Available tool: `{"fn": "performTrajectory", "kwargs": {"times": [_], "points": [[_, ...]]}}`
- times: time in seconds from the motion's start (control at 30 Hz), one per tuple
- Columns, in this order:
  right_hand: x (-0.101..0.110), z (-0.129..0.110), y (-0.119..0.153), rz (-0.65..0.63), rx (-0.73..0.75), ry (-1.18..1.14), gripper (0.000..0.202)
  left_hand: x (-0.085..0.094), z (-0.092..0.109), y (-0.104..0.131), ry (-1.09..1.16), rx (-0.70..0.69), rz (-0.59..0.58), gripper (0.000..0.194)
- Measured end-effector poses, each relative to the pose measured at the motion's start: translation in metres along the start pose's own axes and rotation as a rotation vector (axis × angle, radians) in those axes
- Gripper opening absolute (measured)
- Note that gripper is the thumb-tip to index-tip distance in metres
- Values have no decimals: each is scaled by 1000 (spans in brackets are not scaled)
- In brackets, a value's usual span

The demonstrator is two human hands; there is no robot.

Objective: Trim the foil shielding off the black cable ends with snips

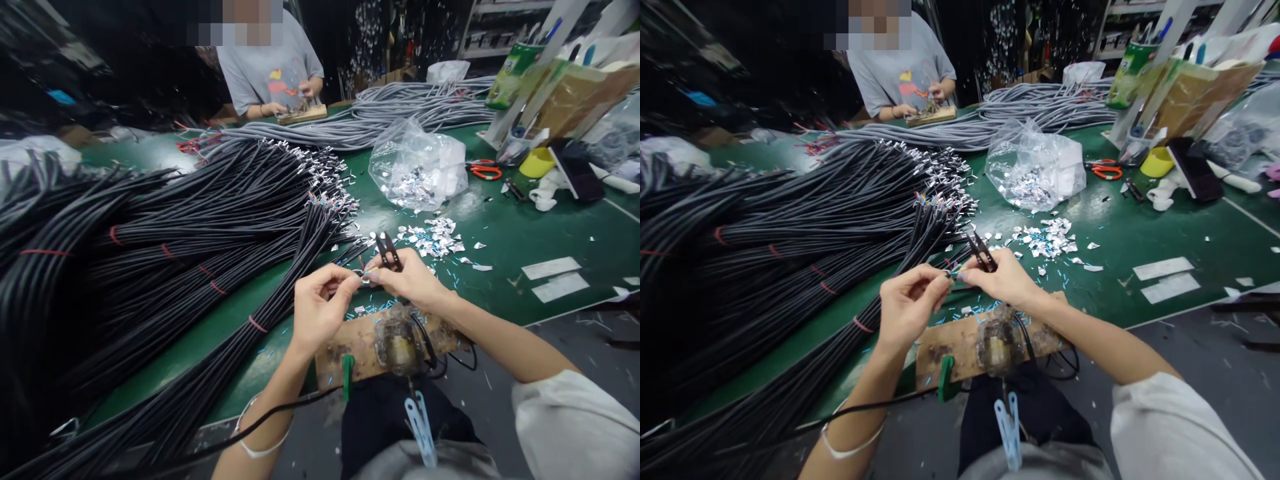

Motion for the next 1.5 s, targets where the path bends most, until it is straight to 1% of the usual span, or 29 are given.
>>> {"fn": "performTrajectory", "kwargs": {"times": [0.07, 0.1, 0.23, 0.37, 0.43, 0.6, 0.77, 0.9, 1.03, 1.1, 1.2, 1.3, 1.4, 1.5], "points": [[11, -19, 6, 131, 174, 139, 10, -1, -2, 0, 32, 32, -5, 27], [14, -25, 10, 164, 233, 184, 11, -1, -3, 0, 36, 41, -6, 28], [18, -42, 22, 236, 369, 324, 11, 1, -2, 1, 23, 34, 15, 27], [17, -61, 38, 355, 538, 480, 7, 3, -1, 2, 9, 23, 35, 22], [14, -66, 41, 369, 574, 511, 7, 4, 0, 3, 10, 18, 45, 21], [9, -67, 39, 324, 565, 520, 9, 6, 3, 3, 13, -1, 61, 19], [8, -58, 34, 252, 490, 502, 14, 4, 2, 3, 2, -12, 40, 19], [9, -51, 30, 208, 429, 422, 16, 1, -1, 3, -12, 3, 4, 20], [10, -45, 25, 164, 359, 309, 15, 1, -3, 4, -30, 4, 4, 20], [8, -43, 22, 125, 335, 299, 15, 2, -4, 4, -28, 1, 6, 20], [3, -45, 21, 80, 366, 359, 16, 1, -5, 3, -10, -1, -2, 22], [-1, -49, 24, 75, 435, 439, 15, -1, -6, 2, 38, 7, -19, 28], [-2, -52, 28, 91, 489, 495, 15, -3, -7, 1, 73, 26, -44, 30], [2, -54, 28, 142, 485, 484, 13, -4, -5, 1, 48, 28, -65, 29]]}}
Point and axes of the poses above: each hand's wrist, its own y-axis away from the middle knuckle, its own x-axis out of the back of the hand, z = x × y, the point moved 9 cm from there along -y, towards the middle knuckle, and after that the axes turned 7 degrees about -z, right-handed, at the moved point
